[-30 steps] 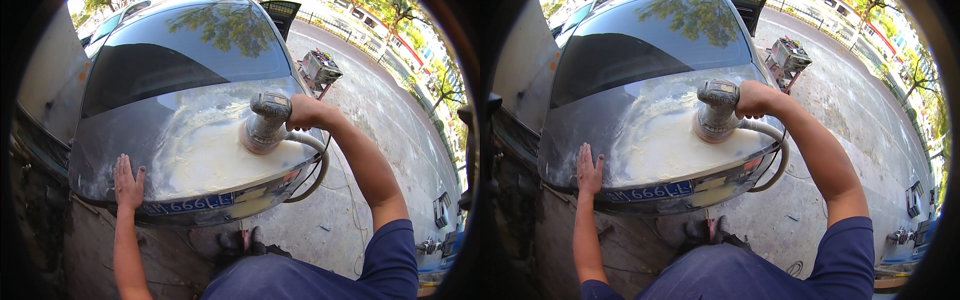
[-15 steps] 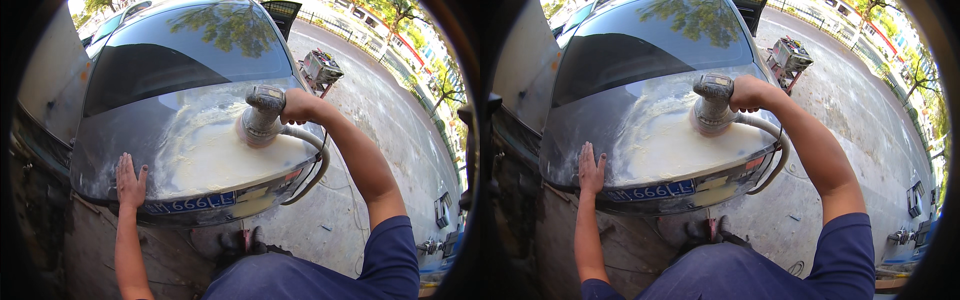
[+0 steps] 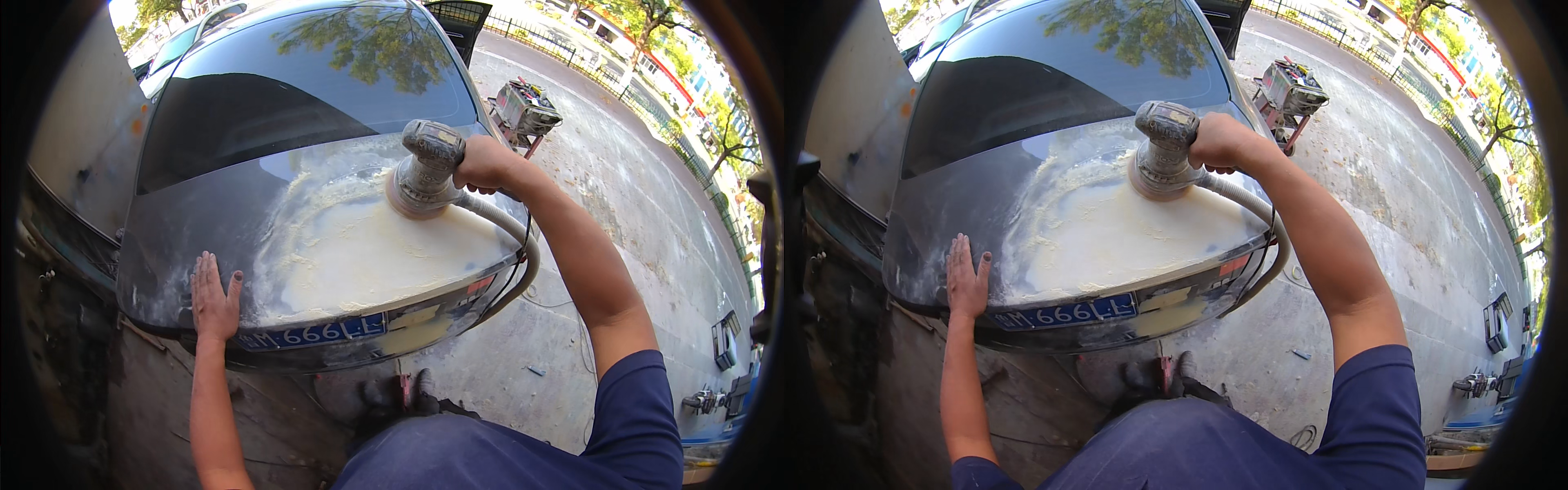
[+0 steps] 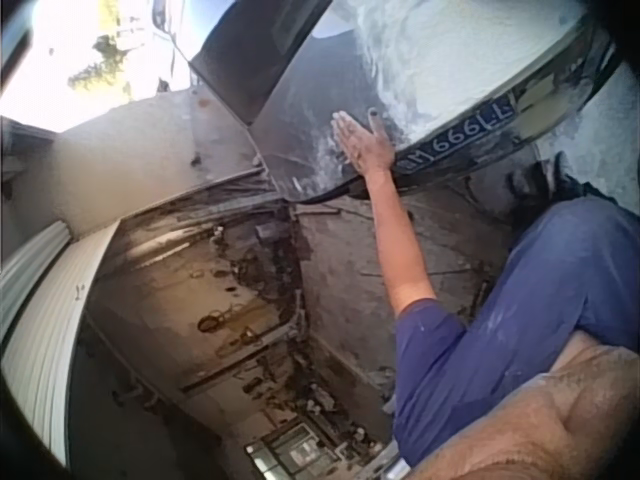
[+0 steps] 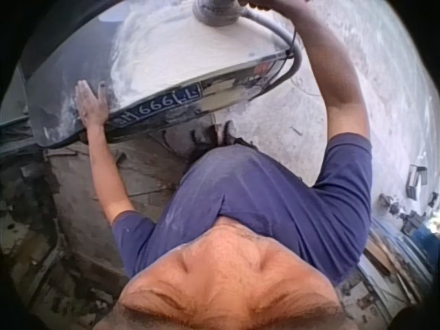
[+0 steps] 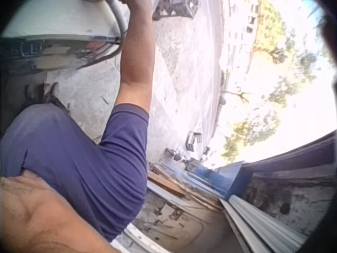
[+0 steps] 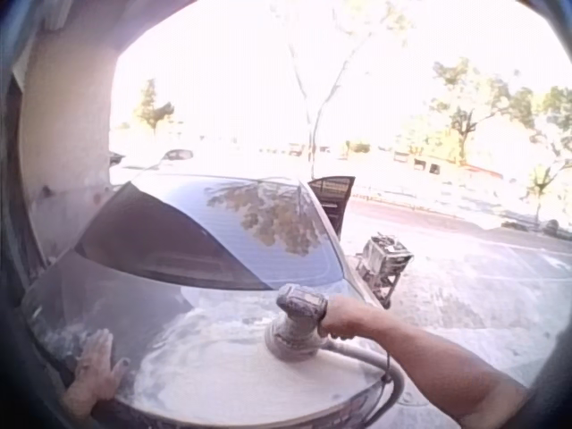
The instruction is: The person uses an orbital sander to smooth a yellow filler patch on the trunk of a dark sedan. The person holds the sander with the right hand and steadies the trunk with the left hand while moving the tool across the filler area.
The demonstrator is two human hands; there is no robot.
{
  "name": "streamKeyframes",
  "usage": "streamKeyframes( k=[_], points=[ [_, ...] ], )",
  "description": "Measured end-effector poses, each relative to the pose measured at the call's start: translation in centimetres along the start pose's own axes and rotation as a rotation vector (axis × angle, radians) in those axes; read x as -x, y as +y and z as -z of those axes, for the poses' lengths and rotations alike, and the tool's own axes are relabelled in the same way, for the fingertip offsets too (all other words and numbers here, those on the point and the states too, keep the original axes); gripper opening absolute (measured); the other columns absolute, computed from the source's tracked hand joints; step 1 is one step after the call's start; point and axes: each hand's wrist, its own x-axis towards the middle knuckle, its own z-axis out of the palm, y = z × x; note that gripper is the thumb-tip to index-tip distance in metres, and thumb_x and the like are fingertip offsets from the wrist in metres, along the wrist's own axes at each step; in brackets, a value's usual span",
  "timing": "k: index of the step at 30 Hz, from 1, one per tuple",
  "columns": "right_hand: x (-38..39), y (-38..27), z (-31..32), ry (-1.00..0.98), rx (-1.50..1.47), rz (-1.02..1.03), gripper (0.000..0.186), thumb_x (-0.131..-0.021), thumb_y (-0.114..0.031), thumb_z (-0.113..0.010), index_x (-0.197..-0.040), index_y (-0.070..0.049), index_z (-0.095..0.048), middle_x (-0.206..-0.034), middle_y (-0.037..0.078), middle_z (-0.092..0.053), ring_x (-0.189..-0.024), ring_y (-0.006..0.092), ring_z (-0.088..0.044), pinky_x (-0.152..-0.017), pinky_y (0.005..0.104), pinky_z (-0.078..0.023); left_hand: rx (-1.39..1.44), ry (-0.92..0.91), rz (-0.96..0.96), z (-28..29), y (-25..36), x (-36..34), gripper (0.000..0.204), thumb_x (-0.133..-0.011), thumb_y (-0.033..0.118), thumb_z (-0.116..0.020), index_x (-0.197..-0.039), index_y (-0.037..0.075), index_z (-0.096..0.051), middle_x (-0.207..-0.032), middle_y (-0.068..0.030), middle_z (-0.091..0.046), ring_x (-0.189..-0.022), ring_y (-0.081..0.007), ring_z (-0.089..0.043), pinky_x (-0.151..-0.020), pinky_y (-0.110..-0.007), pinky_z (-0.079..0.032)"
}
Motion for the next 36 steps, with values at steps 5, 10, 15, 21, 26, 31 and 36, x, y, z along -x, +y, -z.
streamKeyframes(
  k=[5, 10, 15, 21, 26, 31, 36],
  points=[
    [1.6, 0.1, -0.2, -0.123, 0.085, -0.014, 0.015, -0.079, -0.008, -0.088, -0.081, 0.003, -0.079, -0.072, 0.01, -0.075, -0.057, 0.0206, -0.07, -0.054, 0.0375, -0.056, 0.008, 0.003, -0.012, 0.0, 0.0, 0.0, 0.095, -0.121, 0.07, -0.046, -0.185, 0.0, -0.033, -0.193, -0.0192, -0.032, -0.181, -0.0345, -0.024, -0.149, -0.05, -0.016],
    [1.0, -1.7, -1.0, -0.121, 0.129, 0.08, 0.015, -0.081, -0.01, -0.088, -0.08, 0.001, -0.079, -0.074, 0.012, -0.075, -0.058, 0.023, -0.07, -0.053, 0.0396, -0.058, 0.015, 0.007, -0.015, 0.1, 0.1, 0.0, 0.095, -0.121, 0.07, -0.046, -0.184, 0.0, -0.033, -0.193, -0.02, -0.032, -0.181, -0.0349, -0.025, -0.149, -0.05, -0.016],
    [-1.6, -4.0, -0.9, -0.047, 0.039, 0.028, 0.015, -0.081, -0.009, -0.085, -0.075, 0.002, -0.076, -0.069, 0.012, -0.073, -0.055, 0.0234, -0.068, -0.053, 0.0401, -0.057, 0.003, 0.01, -0.021, 0.1, 0.0, 0.0, 0.095, -0.121, 0.069, -0.048, -0.184, 0.0, -0.033, -0.193, -0.0202, -0.033, -0.181, -0.0351, -0.025, -0.149, -0.05, -0.017],
    [1.2, -3.0, -1.1, -0.155, 0.106, 0.059, 0.015, -0.081, -0.008, -0.088, -0.079, 0.002, -0.077, -0.071, 0.012, -0.073, -0.056, 0.0235, -0.068, -0.052, 0.0396, -0.057, 0.05, 0.037, -0.023, 0.3, 0.2, 0.2, 0.097, -0.12, 0.072, -0.045, -0.185, 0.001, -0.033, -0.193, -0.0191, -0.032, -0.181, -0.0347, -0.024, -0.149, -0.05, -0.016],
    [-1.3, -3.7, -0.7, -0.052, 0.038, 0.005, 0.013, -0.082, -0.007, -0.084, -0.077, 0.001, -0.077, -0.071, 0.011, -0.074, -0.055, 0.0226, -0.068, -0.052, 0.0388, -0.055, 0.048, 0.012, -0.009, 0.7, 0.5, 0.3, 0.097, -0.12, 0.072, -0.046, -0.185, 0.001, -0.033, -0.194, -0.0188, -0.032, -0.182, -0.0344, -0.024, -0.149, -0.05, -0.017],
    [1.0, -0.5, 0.2, -0.101, 0.082, -0.009, 0.015, -0.079, -0.007, -0.089, -0.082, 0.004, -0.078, -0.071, 0.01, -0.074, -0.054, 0.0206, -0.069, -0.051, 0.0369, -0.055, 0.064, 0.019, 0.004, 0.4, 0.6, 0.3, 0.097, -0.12, 0.072, -0.047, -0.184, 0.0, -0.034, -0.193, -0.0199, -0.033, -0.181, -0.0352, -0.026, -0.149, -0.05, -0.018],
    [1.3, 1.5, 0.7, -0.06, 0.102, -0.042, 0.015, -0.078, -0.005, -0.089, -0.082, 0.004, -0.078, -0.071, 0.01, -0.074, -0.056, 0.019, -0.069, -0.051, 0.0366, -0.056, 0.037, 0.056, -0.019, 0.1, 0.3, 0.1, 0.097, -0.12, 0.071, -0.048, -0.183, -0.001, -0.035, -0.192, -0.0208, -0.035, -0.18, -0.036, -0.028, -0.149, -0.051, -0.019]
  ],
)
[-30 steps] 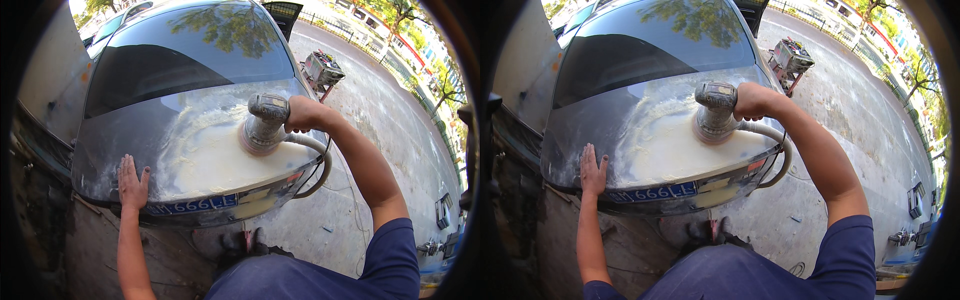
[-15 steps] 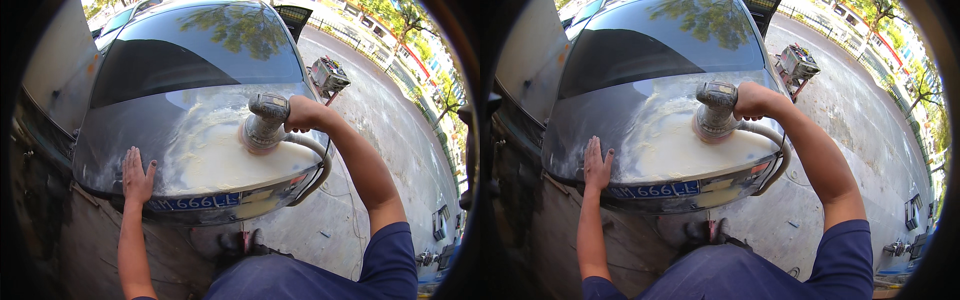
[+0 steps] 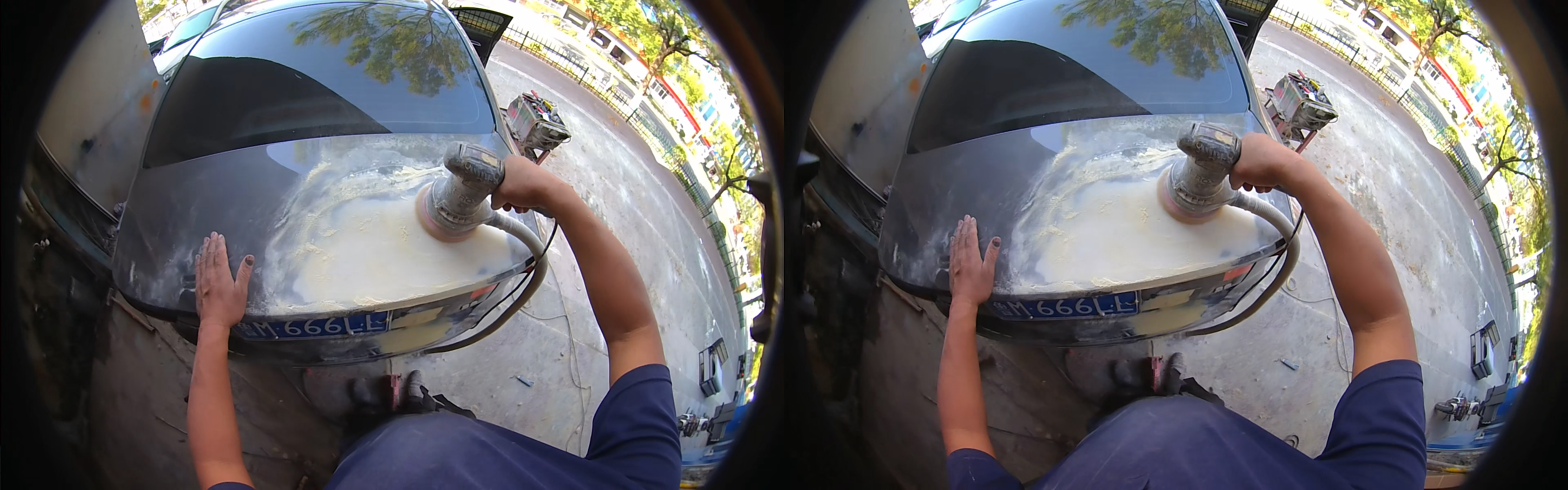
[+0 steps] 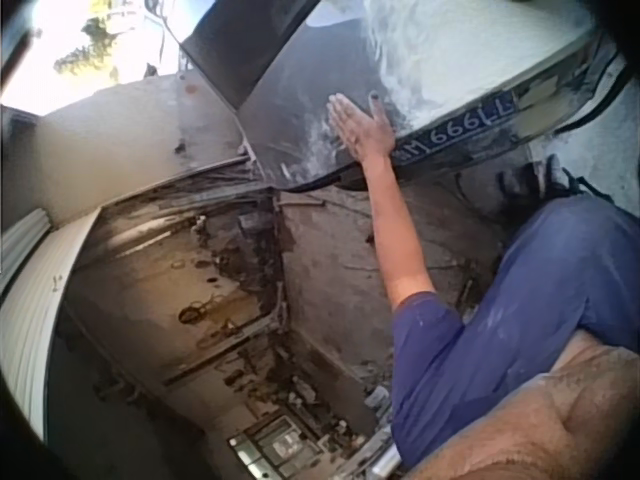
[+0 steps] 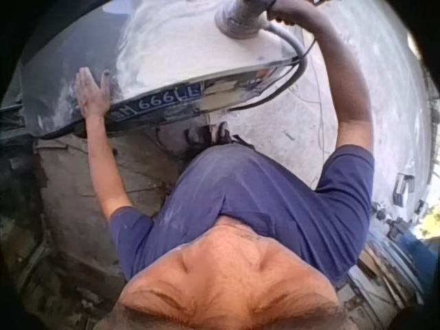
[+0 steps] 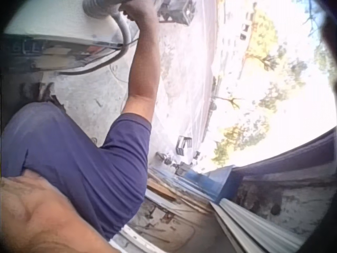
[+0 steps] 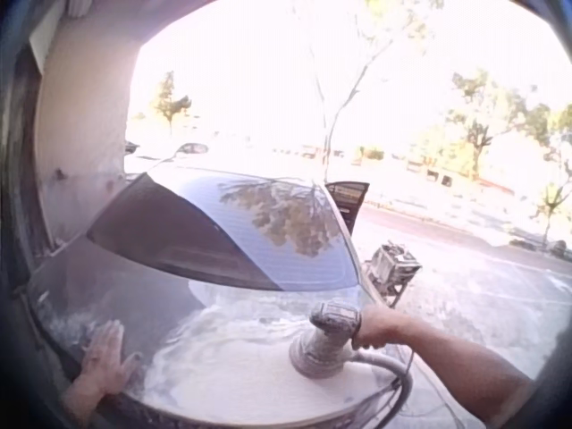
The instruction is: The person uses an orbital sander to smooth a yellow filler patch on the trunk of a dark sedan. The person holds the sander with the right hand and steadies the trunk with the left hand while moving the tool across the filler area.
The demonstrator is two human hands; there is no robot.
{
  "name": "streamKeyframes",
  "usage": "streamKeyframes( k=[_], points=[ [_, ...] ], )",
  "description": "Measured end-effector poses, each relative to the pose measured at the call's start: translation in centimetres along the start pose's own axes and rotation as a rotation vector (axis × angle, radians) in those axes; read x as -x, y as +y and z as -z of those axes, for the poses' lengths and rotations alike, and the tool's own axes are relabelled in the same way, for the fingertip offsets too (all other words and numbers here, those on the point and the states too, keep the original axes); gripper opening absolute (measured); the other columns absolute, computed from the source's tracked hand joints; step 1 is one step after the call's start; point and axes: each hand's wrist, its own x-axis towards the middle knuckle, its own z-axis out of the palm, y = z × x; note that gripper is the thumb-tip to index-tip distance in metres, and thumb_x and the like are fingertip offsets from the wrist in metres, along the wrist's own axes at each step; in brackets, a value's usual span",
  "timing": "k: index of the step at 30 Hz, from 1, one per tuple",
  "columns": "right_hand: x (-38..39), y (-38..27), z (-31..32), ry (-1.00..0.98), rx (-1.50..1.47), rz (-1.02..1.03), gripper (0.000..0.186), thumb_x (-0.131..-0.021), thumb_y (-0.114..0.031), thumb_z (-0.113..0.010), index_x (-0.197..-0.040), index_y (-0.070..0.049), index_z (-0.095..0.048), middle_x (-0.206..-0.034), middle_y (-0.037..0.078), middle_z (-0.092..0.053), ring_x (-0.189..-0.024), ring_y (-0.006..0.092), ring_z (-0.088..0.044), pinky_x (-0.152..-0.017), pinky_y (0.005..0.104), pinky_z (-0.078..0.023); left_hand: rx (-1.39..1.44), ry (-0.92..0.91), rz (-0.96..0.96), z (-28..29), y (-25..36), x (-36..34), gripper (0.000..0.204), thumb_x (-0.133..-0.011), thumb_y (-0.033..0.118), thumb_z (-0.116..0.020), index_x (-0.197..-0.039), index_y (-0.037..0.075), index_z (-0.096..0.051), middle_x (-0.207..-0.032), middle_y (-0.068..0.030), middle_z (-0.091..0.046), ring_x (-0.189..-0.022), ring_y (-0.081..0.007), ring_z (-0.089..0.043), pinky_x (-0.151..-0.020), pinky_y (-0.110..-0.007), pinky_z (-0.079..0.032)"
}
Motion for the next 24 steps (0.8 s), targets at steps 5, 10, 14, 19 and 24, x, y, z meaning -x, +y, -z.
streamKeyframes(
  k=[5, 10, 14, 19, 24],
  points=[
    [-1.5, -1.1, 0.3, 0.13, -0.112, -0.022, 0.016, -0.081, -0.009, -0.088, -0.075, 0.002, -0.077, -0.068, 0.011, -0.073, -0.052, 0.0214, -0.067, -0.05, 0.0372, -0.052, -0.01, 0.007, -0.014, -0.1, -0.2, 0.0, 0.096, -0.12, 0.071, -0.048, -0.183, -0.001, -0.036, -0.192, -0.021, -0.036, -0.18, -0.0359, -0.028, -0.148, -0.051, -0.019],
    [0.7, -0.7, -0.9, -0.017, -0.048, 0.067, 0.016, -0.081, -0.009, -0.089, -0.078, 0.003, -0.078, -0.072, 0.011, -0.075, -0.055, 0.0216, -0.068, -0.052, 0.0377, -0.054, 0.005, -0.014, 0.006, -0.3, -0.2, -0.1, 0.097, -0.12, 0.071, -0.048, -0.183, -0.001, -0.035, -0.192, -0.0206, -0.035, -0.18, -0.0355, -0.027, -0.149, -0.051, -0.019],
    [-0.1, -1.8, -0.6, 0.025, -0.037, 0.002, 0.018, -0.079, -0.008, -0.089, -0.083, 0.005, -0.078, -0.069, 0.01, -0.073, -0.055, 0.0205, -0.068, -0.05, 0.0378, -0.054, -0.002, -0.022, 0.005, -0.1, -0.2, 0.0, 0.097, -0.12, 0.071, -0.048, -0.183, -0.001, -0.035, -0.192, -0.0202, -0.034, -0.181, -0.035, -0.027, -0.149, -0.05, -0.018],
    [0.3, -1.9, -0.5, 0.084, -0.058, 0.025, 0.018, -0.081, -0.009, -0.088, -0.082, 0.006, -0.077, -0.069, 0.01, -0.072, -0.054, 0.02, -0.068, -0.05, 0.0365, -0.052, -0.009, -0.029, 0.017, 0.2, 0.1, 0.0, 0.097, -0.12, 0.071, -0.047, -0.183, 0.0, -0.036, -0.192, -0.02, -0.034, -0.181, -0.0344, -0.026, -0.149, -0.05, -0.018],
    [1.1, -1.6, -1.0, 0.038, -0.038, 0.057, 0.019, -0.078, -0.009, -0.089, -0.083, 0.006, -0.078, -0.071, 0.01, -0.073, -0.056, 0.0207, -0.069, -0.051, 0.0372, -0.053, -0.008, -0.015, 0.013, 0.2, 0.1, 0.0, 0.097, -0.12, 0.073, -0.046, -0.184, 0.0, -0.035, -0.193, -0.0197, -0.034, -0.181, -0.034, -0.026, -0.149, -0.05, -0.017]
  ],
)
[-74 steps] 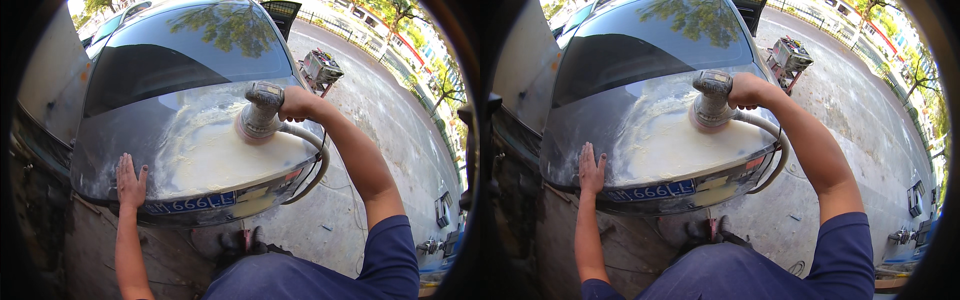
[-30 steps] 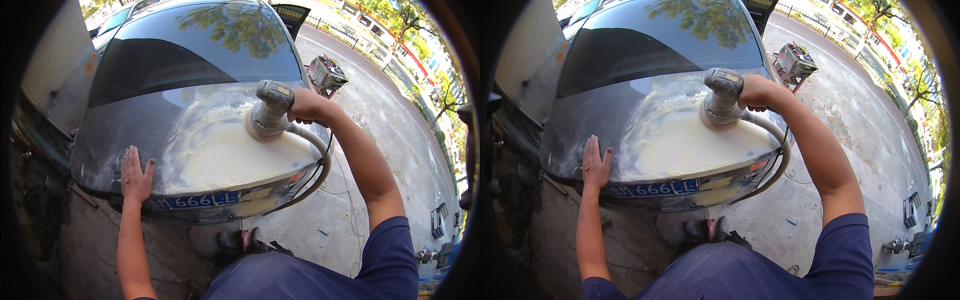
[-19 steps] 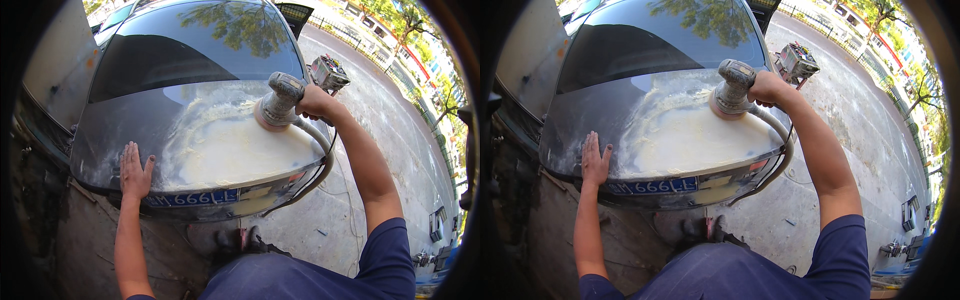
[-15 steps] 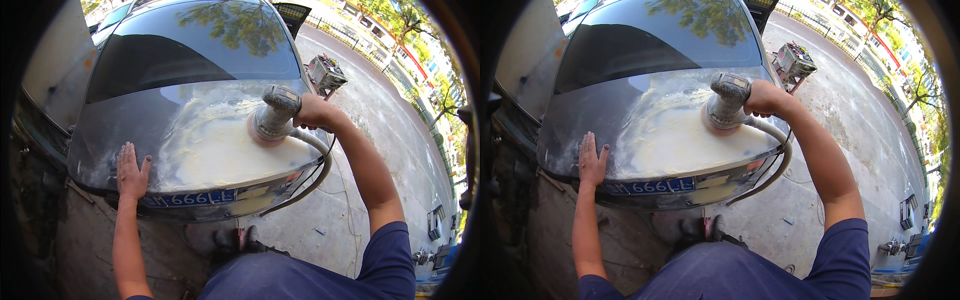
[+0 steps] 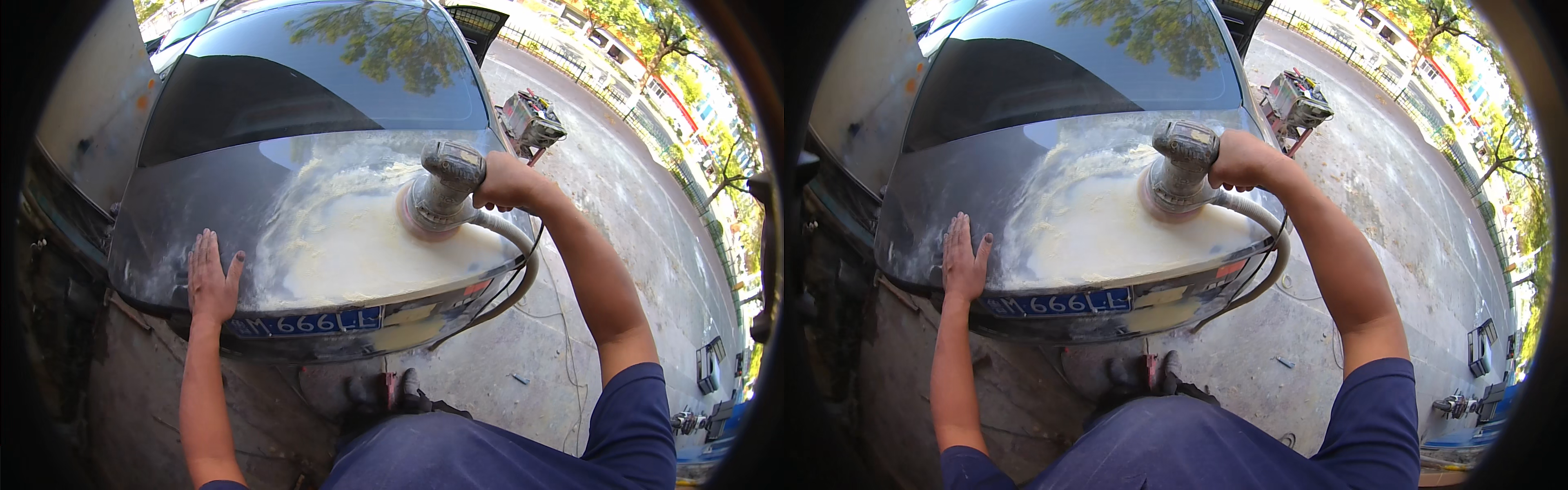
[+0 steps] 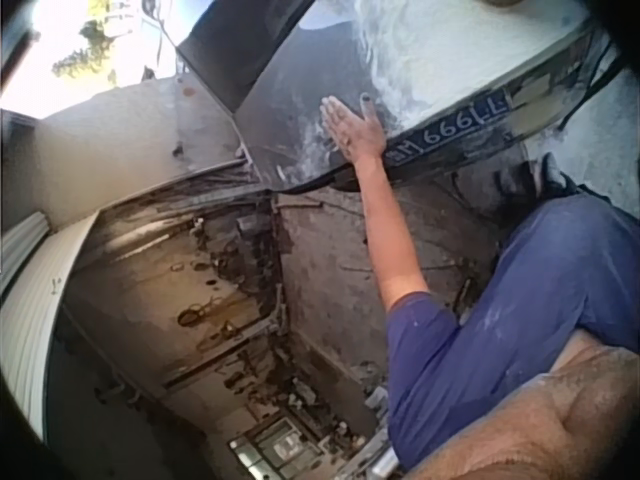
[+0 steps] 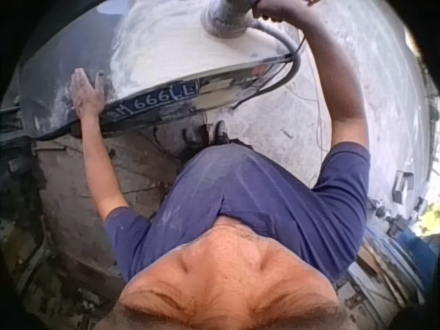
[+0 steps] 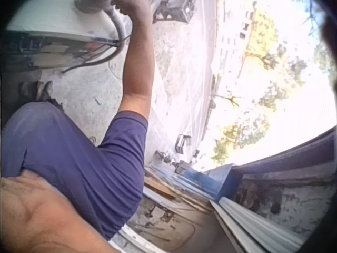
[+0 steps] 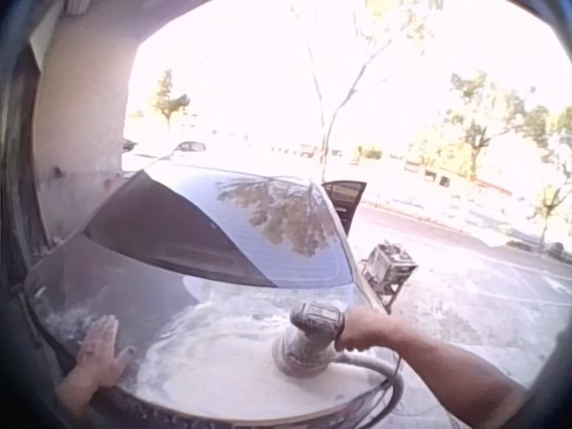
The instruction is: The person uses an orbital sander to smooth a yellow filler patch on the trunk of a dark sedan. The person holds the sander with the right hand and steadies the trunk with the left hand while moving the tool across the filler area.
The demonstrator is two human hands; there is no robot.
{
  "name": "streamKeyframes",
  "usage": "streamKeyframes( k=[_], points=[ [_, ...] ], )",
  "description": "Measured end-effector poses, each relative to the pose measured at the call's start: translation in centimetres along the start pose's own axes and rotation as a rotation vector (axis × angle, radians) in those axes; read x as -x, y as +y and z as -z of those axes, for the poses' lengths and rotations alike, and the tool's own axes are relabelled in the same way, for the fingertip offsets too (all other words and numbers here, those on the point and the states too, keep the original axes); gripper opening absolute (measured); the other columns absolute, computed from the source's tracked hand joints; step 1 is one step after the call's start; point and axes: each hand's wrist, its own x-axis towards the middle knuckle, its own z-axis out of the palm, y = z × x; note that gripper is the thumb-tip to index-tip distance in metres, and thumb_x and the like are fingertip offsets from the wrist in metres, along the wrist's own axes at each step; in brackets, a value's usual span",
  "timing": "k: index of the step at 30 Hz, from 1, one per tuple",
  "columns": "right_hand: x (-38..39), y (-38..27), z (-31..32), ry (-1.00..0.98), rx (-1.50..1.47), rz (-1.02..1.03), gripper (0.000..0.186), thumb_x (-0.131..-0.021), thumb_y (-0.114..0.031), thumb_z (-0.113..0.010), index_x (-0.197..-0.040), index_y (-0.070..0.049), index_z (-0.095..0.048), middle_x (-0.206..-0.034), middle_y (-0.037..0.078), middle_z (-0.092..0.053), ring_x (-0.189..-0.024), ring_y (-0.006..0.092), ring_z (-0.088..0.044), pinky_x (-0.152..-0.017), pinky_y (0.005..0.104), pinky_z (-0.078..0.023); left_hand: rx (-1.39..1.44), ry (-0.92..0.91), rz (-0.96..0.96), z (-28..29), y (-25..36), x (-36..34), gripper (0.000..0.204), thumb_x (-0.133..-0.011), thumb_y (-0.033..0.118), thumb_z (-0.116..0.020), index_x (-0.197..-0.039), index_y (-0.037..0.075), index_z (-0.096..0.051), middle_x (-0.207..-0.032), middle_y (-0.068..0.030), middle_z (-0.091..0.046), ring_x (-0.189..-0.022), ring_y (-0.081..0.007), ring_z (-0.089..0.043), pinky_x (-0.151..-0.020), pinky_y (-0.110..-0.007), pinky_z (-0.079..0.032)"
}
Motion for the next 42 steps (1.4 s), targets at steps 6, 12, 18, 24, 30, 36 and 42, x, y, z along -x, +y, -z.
streamKeyframes(
  k=[6, 12, 18, 24, 30, 36, 42],
  points=[
    [-0.4, -0.3, 0.1, 0.027, -0.071, -0.003, 0.018, -0.079, -0.009, -0.088, -0.082, 0.006, -0.078, -0.069, 0.01, -0.073, -0.054, 0.0193, -0.067, -0.05, 0.0367, -0.052, 0.005, -0.005, 0.008, -0.1, -0.2, -0.2, 0.097, -0.12, 0.073, -0.047, -0.184, 0.0, -0.036, -0.193, -0.0197, -0.034, -0.181, -0.034, -0.026, -0.149, -0.05, -0.017],
    [0.3, -0.4, 0.0, 0.001, -0.008, -0.008, 0.02, -0.08, -0.01, -0.088, -0.082, 0.006, -0.078, -0.071, 0.01, -0.074, -0.056, 0.0197, -0.069, -0.052, 0.037, -0.054, 0.006, -0.011, 0.004, -0.2, -0.2, -0.1, 0.097, -0.12, 0.072, -0.047, -0.183, 0.0, -0.036, -0.192, -0.0193, -0.035, -0.181, -0.0342, -0.026, -0.149, -0.05, -0.017],
    [-0.1, -1.1, -0.2, 0.005, 0.015, -0.011, 0.02, -0.08, -0.011, -0.089, -0.084, 0.006, -0.079, -0.072, 0.01, -0.074, -0.057, 0.02, -0.069, -0.052, 0.0375, -0.054, -0.004, -0.018, 0.006, -0.1, -0.2, -0.2, 0.097, -0.12, 0.073, -0.047, -0.184, 0.001, -0.035, -0.193, -0.0189, -0.034, -0.181, -0.034, -0.026, -0.149, -0.05, -0.018],
    [0.0, -1.3, -0.2, 0.039, -0.023, -0.025, 0.018, -0.079, -0.009, -0.088, -0.084, 0.005, -0.079, -0.071, 0.01, -0.073, -0.055, 0.0198, -0.067, -0.052, 0.0373, -0.054, 0.005, -0.018, 0.011, -0.1, -0.1, -0.1, 0.097, -0.12, 0.073, -0.047, -0.184, 0.001, -0.035, -0.193, -0.0187, -0.034, -0.181, -0.0341, -0.026, -0.149, -0.05, -0.017],
    [-0.4, 0.0, 0.1, 0.026, -0.011, -0.052, 0.016, -0.079, -0.007, -0.087, -0.082, 0.005, -0.077, -0.069, 0.009, -0.071, -0.054, 0.0194, -0.067, -0.051, 0.0371, -0.053, 0.012, -0.005, 0.003, -0.3, -0.3, -0.1, 0.097, -0.119, 0.072, -0.047, -0.184, 0.001, -0.034, -0.193, -0.019, -0.034, -0.181, -0.0342, -0.026, -0.149, -0.049, -0.018],
    [0.2, 2.9, 1.3, -0.098, 0.062, -0.048, 0.018, -0.076, -0.005, -0.09, -0.086, 0.003, -0.078, -0.071, 0.009, -0.074, -0.058, 0.0198, -0.071, -0.054, 0.0368, -0.058, 0.016, -0.003, 0.008, -0.4, -0.3, -0.1, 0.096, -0.12, 0.071, -0.048, -0.183, 0.0, -0.035, -0.192, -0.0195, -0.036, -0.181, -0.0348, -0.026, -0.149, -0.05, -0.018],
    [3.1, 6.7, 3.8, -0.127, 0.126, -0.032, 0.022, -0.073, -0.003, -0.09, -0.093, 0.003, -0.083, -0.08, 0.013, -0.08, -0.064, 0.0209, -0.076, -0.057, 0.038, -0.059, 0.025, 0.027, -0.007, -0.3, -0.2, 0.1, 0.096, -0.12, 0.07, -0.05, -0.183, 0.0, -0.037, -0.191, -0.0199, -0.037, -0.18, -0.0353, -0.027, -0.149, -0.051, -0.019]
  ],
)
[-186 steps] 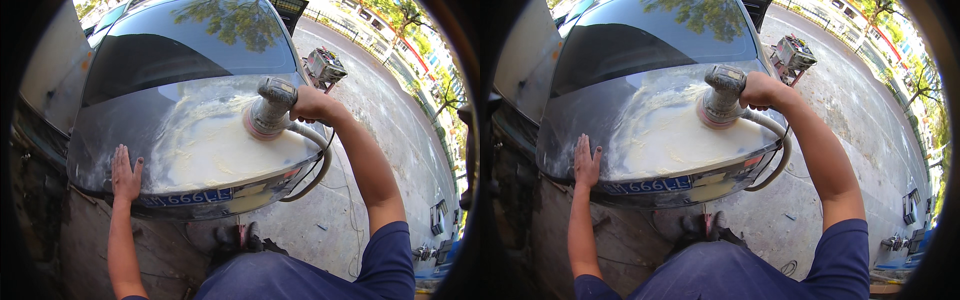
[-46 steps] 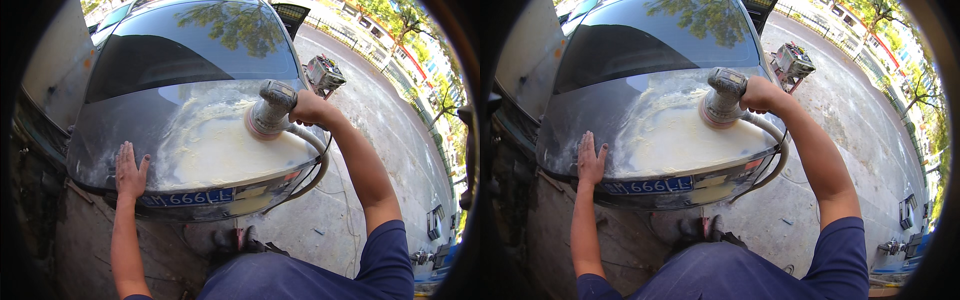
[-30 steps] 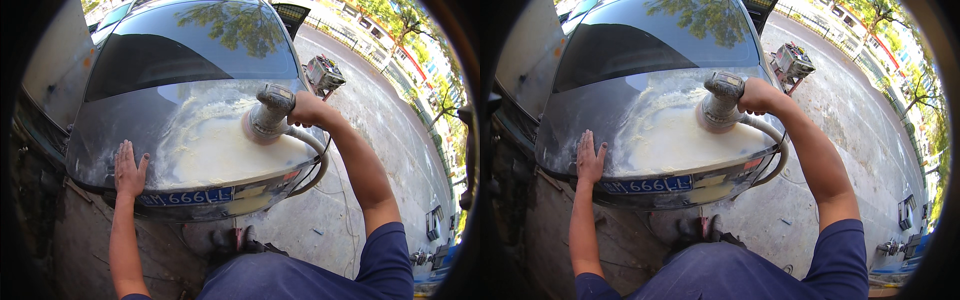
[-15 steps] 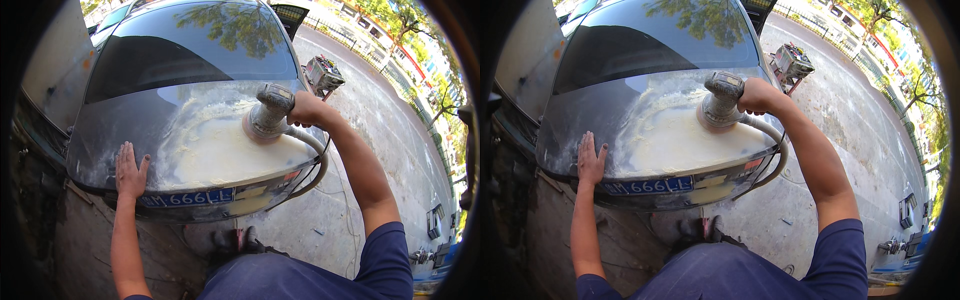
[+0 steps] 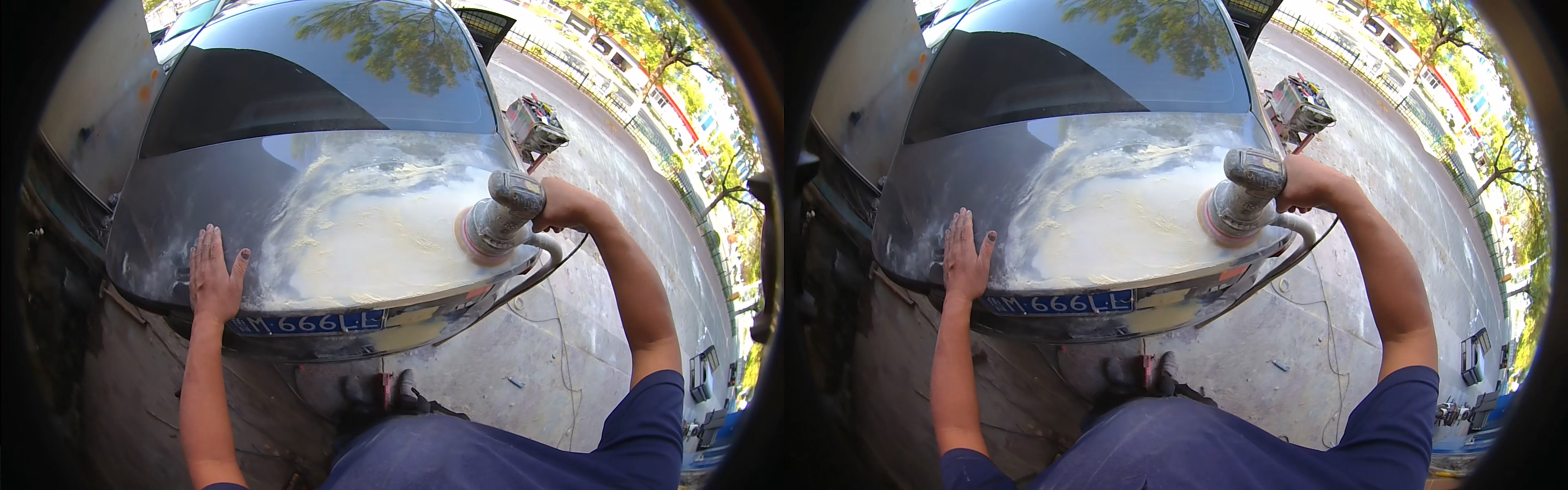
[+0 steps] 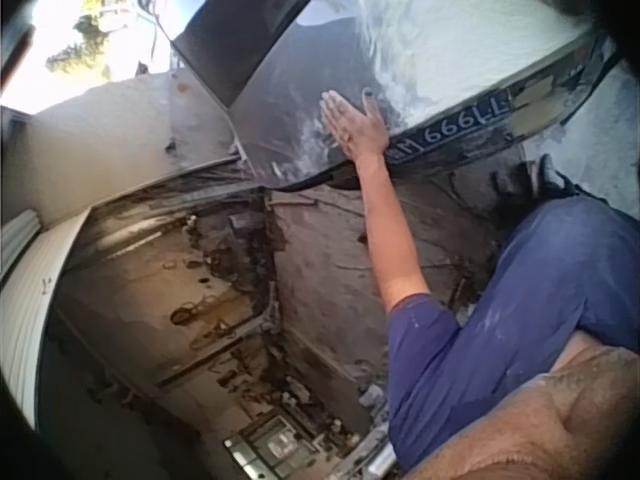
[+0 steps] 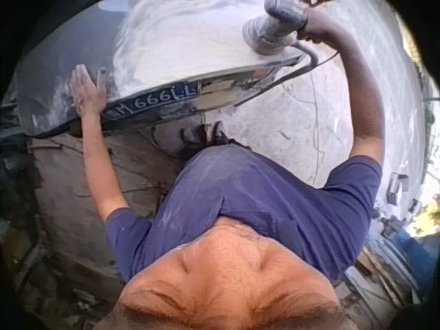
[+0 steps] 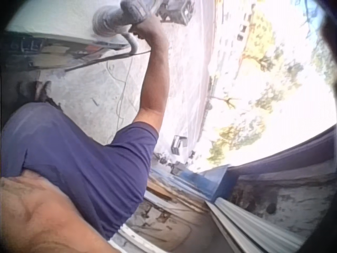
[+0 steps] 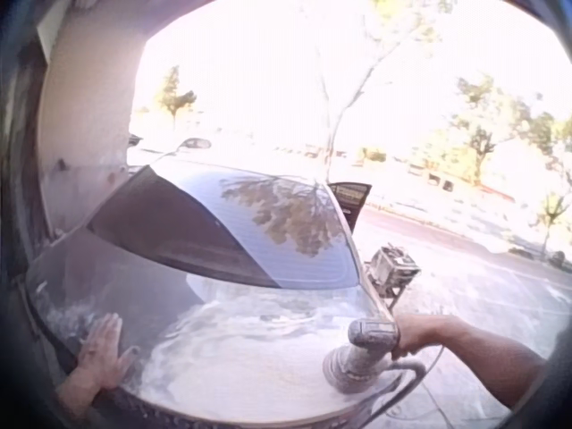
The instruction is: The person uses an orbital sander to smooth a yellow filler patch on the trunk of a dark sedan. The person holds the sander with the right hand and steadies the trunk with the left hand while moving the tool across the filler area.
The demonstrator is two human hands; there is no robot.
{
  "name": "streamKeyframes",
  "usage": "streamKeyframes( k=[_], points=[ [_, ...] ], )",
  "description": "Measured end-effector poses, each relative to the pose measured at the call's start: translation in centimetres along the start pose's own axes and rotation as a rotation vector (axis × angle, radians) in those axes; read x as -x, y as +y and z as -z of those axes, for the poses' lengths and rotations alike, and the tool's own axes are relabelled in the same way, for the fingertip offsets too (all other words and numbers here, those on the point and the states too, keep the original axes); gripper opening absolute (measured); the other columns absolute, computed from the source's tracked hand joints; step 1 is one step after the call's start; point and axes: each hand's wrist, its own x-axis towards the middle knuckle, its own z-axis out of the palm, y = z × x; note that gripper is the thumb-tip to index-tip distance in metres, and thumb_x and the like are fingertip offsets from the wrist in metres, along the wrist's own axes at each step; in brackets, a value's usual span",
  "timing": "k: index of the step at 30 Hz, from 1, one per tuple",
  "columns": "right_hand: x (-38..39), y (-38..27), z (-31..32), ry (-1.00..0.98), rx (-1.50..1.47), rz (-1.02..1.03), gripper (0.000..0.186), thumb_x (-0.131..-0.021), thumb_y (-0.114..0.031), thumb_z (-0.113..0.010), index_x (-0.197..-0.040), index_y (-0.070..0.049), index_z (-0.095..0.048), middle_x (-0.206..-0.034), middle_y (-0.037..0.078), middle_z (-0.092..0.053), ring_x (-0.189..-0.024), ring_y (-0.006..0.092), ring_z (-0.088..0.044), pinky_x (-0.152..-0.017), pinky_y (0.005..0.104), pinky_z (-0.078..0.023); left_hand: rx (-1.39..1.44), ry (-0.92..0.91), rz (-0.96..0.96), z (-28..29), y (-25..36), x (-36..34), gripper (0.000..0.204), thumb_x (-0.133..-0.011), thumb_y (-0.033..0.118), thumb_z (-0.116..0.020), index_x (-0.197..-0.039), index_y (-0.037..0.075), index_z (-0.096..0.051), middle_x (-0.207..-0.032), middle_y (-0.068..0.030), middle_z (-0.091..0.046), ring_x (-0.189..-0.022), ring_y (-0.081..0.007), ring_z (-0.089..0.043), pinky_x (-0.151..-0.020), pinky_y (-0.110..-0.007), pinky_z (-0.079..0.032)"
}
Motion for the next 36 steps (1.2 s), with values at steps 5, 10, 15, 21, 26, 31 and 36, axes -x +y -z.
streamKeyframes(
  k=[5, 10, 15, 21, 26, 31, 36],
  points=[
    [-0.5, -0.6, 1.1, -0.002, 0.263, -0.012, 0.035, -0.07, -0.012, -0.096, -0.1, 0.002, -0.084, -0.084, 0.016, -0.082, -0.073, 0.0303, -0.081, -0.073, 0.044, -0.066, -0.028, -0.004, -0.005, 0.0, 0.1, -0.1, 0.094, -0.12, 0.069, -0.051, -0.182, -0.001, -0.038, -0.191, -0.0199, -0.037, -0.18, -0.0352, -0.028, -0.148, -0.05, -0.02],
    [-1.8, -3.9, -0.8, 0.031, 0.319, 0.174, 0.034, -0.072, -0.016, -0.096, -0.098, 0.002, -0.085, -0.09, 0.024, -0.083, -0.083, 0.0405, -0.081, -0.081, 0.0467, -0.065, -0.013, -0.015, -0.002, 0.4, 0.2, -0.1, 0.094, -0.12, 0.068, -0.05, -0.182, 0.0, -0.038, -0.191, -0.0193, -0.037, -0.18, -0.0339, -0.028, -0.149, -0.05, -0.02],
    [-1.7, -3.9, -0.3, -0.006, 0.306, 0.104, 0.034, -0.073, -0.016, -0.096, -0.098, 0.003, -0.084, -0.086, 0.02, -0.082, -0.077, 0.0338, -0.081, -0.076, 0.0457, -0.065, -0.006, -0.028, 0.016, 0.5, 0.2, 0.0, 0.092, -0.121, 0.068, -0.05, -0.183, 0.0, -0.037, -0.191, -0.0186, -0.037, -0.18, -0.0333, -0.027, -0.149, -0.05, -0.019],
    [-0.4, -0.8, 1.7, -0.002, 0.25, 0.037, 0.037, -0.072, -0.013, -0.096, -0.103, 0.002, -0.084, -0.088, 0.017, -0.083, -0.078, 0.03, -0.082, -0.076, 0.0443, -0.065, -0.017, 0.01, -0.012, 0.1, 0.1, 0.0, 0.093, -0.12, 0.067, -0.051, -0.183, 0.0, -0.037, -0.191, -0.0186, -0.037, -0.18, -0.0333, -0.028, -0.149, -0.049, -0.019],
    [-2.2, -3.2, 0.2, 0.038, 0.353, 0.155, 0.037, -0.07, -0.015, -0.097, -0.101, 0.001, -0.086, -0.093, 0.022, -0.084, -0.085, 0.037, -0.082, -0.084, 0.0475, -0.066, -0.012, -0.024, 0.016, 0.3, 0.2, -0.2, 0.094, -0.12, 0.068, -0.051, -0.183, 0.0, -0.037, -0.192, -0.0185, -0.036, -0.18, -0.0334, -0.028, -0.149, -0.049, -0.018],
    [-2.2, -4.4, -0.9, -0.025, 0.268, 0.135, 0.035, -0.072, -0.015, -0.096, -0.101, 0.002, -0.086, -0.093, 0.023, -0.084, -0.084, 0.0375, -0.082, -0.083, 0.0472, -0.066, -0.006, -0.024, 0.002, 0.5, 0.2, -0.1, 0.095, -0.12, 0.069, -0.05, -0.183, 0.0, -0.036, -0.192, -0.0191, -0.036, -0.18, -0.034, -0.027, -0.149, -0.049, -0.018],
    [0.1, -1.1, 1.3, -0.051, 0.144, -0.083, 0.036, -0.071, -0.017, -0.099, -0.1, 0.001, -0.085, -0.09, 0.02, -0.084, -0.084, 0.0363, -0.082, -0.08, 0.045, -0.065, 0.009, -0.011, 0.003, 0.3, 0.0, -0.1, 0.094, -0.12, 0.068, -0.051, -0.183, -0.001, -0.036, -0.191, -0.02, -0.036, -0.18, -0.0348, -0.028, -0.148, -0.049, -0.019]
  ],
)
